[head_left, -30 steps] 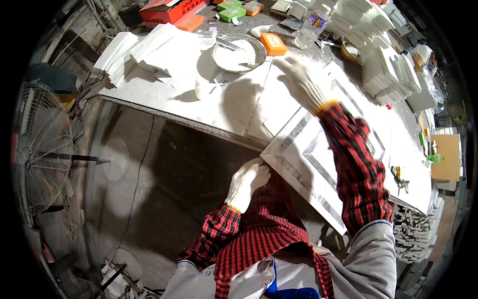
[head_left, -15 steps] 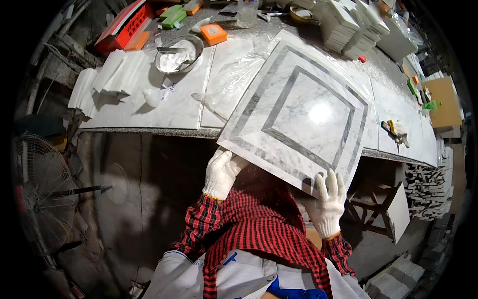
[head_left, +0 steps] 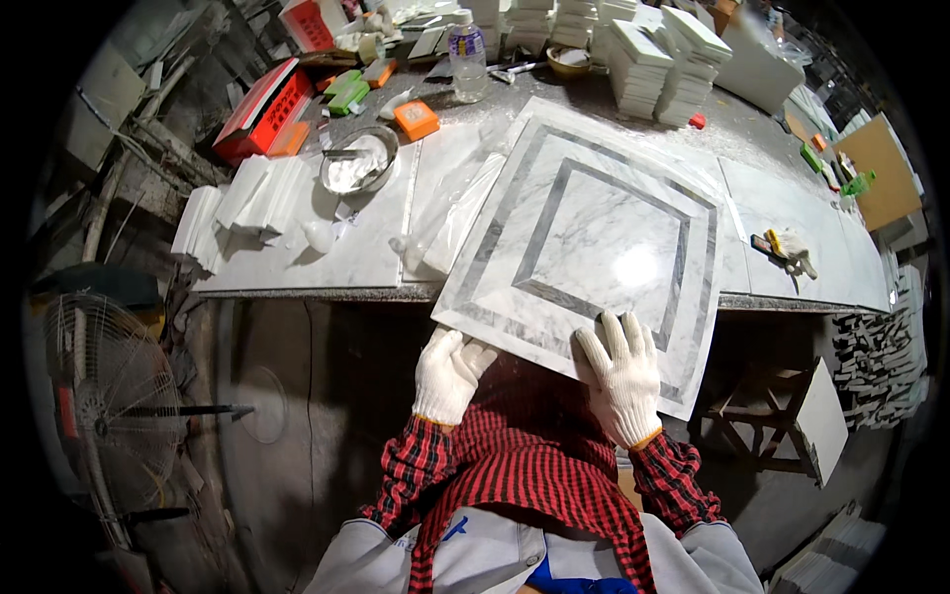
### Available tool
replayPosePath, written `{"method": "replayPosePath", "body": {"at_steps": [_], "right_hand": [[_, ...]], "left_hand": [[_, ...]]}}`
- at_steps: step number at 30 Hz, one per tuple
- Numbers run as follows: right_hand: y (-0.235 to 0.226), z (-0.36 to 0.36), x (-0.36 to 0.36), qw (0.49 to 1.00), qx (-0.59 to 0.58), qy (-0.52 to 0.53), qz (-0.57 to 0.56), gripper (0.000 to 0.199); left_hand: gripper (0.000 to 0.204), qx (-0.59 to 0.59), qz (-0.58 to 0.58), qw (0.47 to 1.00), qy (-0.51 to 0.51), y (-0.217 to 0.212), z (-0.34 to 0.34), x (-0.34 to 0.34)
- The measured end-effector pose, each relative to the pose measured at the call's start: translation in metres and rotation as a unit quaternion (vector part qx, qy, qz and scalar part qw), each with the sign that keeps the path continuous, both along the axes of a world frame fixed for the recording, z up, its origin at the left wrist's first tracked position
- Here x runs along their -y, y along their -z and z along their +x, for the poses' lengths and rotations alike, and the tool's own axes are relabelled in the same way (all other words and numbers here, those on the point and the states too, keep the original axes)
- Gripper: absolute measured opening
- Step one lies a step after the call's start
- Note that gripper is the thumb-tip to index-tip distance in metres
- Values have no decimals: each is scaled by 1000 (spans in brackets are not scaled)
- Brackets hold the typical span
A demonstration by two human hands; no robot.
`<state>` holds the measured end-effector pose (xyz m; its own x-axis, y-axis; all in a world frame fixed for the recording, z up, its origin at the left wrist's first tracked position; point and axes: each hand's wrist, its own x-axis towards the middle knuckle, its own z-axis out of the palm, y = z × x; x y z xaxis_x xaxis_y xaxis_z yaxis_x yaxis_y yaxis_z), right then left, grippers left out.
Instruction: The person applies a white paste to the edges of a square marble-patterned tile using a small metal spatula. They spread the paste along the inner and outer borders, then lift and reposition the tile on the workbench.
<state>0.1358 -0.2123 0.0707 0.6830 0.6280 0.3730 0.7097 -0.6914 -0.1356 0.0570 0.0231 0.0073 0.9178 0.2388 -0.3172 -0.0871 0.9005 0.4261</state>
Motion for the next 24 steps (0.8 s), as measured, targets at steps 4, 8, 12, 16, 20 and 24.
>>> {"method": "replayPosePath", "body": {"at_steps": [4, 8, 12, 16, 20, 24], "right_hand": [[-29, 0, 9, 999, -45, -9, -10, 35], [-85, 9, 11, 999, -19, -39, -11, 26], [-135, 28, 22, 995, 80, -61, -28, 27], [-173, 53, 26, 991, 114, -62, -39, 27], [-202, 80, 29, 1000, 1, -24, -12, 32], [-226, 127, 39, 995, -93, 17, 19, 31]], "left_hand": [[54, 25, 28, 999, 4, -37, -2, 10], [60, 62, 83, 995, 16, -86, 1, 13], [50, 123, 78, 989, 1, -117, 21, 17], [25, 218, 69, 974, 9, -133, 55, 9], [37, 136, 210, 968, -26, -157, 86, 5], [55, 114, 312, 938, -94, -130, 153, -25]]}}
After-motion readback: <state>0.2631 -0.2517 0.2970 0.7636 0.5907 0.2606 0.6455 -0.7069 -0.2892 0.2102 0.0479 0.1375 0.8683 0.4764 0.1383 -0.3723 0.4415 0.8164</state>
